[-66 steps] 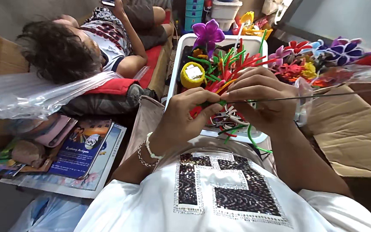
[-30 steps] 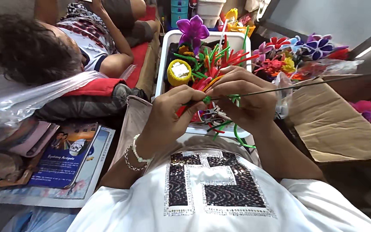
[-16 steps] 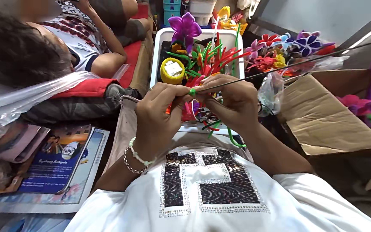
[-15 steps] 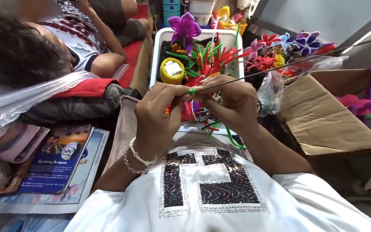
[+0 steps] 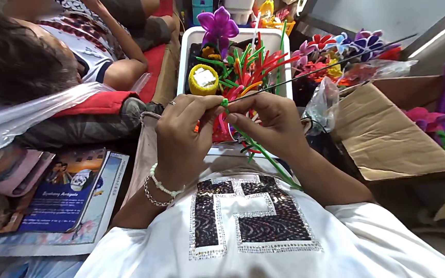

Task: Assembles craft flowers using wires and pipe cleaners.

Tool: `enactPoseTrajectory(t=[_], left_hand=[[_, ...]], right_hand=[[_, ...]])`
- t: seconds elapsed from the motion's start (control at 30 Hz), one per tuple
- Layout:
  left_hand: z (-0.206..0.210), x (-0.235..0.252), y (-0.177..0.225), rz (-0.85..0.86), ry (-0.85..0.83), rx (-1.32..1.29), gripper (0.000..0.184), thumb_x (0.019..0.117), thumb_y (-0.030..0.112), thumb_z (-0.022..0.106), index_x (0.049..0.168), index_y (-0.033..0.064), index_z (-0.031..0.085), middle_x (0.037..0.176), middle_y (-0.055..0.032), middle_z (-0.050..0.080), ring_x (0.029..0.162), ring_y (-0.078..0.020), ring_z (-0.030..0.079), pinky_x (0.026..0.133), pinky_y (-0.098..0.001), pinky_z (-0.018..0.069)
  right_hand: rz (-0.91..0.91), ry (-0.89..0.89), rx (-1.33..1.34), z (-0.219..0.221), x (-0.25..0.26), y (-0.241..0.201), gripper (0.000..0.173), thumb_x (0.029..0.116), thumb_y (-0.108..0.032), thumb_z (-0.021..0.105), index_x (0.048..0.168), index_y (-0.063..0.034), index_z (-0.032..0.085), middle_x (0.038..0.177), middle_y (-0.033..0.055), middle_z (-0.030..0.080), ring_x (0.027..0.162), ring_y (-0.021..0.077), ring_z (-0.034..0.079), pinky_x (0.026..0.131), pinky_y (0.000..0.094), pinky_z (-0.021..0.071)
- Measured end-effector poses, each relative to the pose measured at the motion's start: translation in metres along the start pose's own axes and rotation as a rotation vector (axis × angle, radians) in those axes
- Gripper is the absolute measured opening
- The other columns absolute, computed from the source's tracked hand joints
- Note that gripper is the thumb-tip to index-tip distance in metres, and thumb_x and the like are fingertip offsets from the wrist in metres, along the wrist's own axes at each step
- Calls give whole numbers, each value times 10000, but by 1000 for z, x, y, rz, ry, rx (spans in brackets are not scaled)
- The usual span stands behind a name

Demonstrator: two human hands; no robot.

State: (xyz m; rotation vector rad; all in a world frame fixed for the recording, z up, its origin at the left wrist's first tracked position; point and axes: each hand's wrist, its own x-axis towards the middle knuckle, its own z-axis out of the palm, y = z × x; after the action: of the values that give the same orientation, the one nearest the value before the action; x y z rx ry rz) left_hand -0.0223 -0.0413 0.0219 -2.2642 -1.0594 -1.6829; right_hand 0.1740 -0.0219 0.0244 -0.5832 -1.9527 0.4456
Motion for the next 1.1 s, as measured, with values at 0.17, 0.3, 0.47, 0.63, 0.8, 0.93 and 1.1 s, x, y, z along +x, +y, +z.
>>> enactPoseTrajectory(t=[0.17,0.3,0.47,0.63,0.8,0.93,1.1], left_hand=[[-3,2,-2,-28,-45,-43,131,957,95,711,1053,27,769,1003,-73,756,947,-137,701,862,-329,543],[-6,4,-3,-44,-62,-97,141,957,94,712,1060,10,759,1003,-71,747,947,-104,701,857,-276,564],[-10,6,-6,-54,-72,-83,157,966,107,702,1088,17,747,1029,-55,740,972,-72,697,861,-230,565],[-10,11,-19,-26,-44,-89,159,969,106,700,1060,-17,745,994,-95,749,940,-75,698,863,-230,564],[-12,13,-23,-41,-60,-60,175,987,115,678,1080,-25,726,1022,-97,736,953,-52,682,874,-209,550],[-11,14,-24,-46,-80,-59,175,991,118,667,1069,-30,718,1019,-92,730,943,-30,669,865,-190,538],[-9,13,-24,-54,-89,-68,182,990,123,670,1077,-30,716,1014,-87,730,939,-25,673,865,-185,541]], right_hand=[[14,-85,-43,-9,-1,-8,180,954,-59,639,1103,28,690,1035,64,717,920,88,703,840,266,615],[66,-152,75,-13,-3,-11,234,982,-33,601,1196,46,655,1082,76,715,934,90,706,843,255,616],[-12,-134,-85,-18,1,3,206,961,13,556,1115,42,689,1100,96,723,974,114,708,895,292,608],[-2,-74,-452,-43,9,27,186,997,-74,597,1119,-8,721,1042,112,721,944,155,699,882,326,580],[174,-258,-521,-53,2,46,137,986,-82,624,1059,-20,722,1012,124,721,908,216,714,871,394,594],[293,-528,-520,-52,-5,63,133,932,-109,723,1039,-30,727,1034,167,699,968,348,691,859,580,560],[335,-654,-637,-51,-7,69,272,866,-192,812,1091,-70,720,1146,175,685,1121,394,632,914,600,515]])
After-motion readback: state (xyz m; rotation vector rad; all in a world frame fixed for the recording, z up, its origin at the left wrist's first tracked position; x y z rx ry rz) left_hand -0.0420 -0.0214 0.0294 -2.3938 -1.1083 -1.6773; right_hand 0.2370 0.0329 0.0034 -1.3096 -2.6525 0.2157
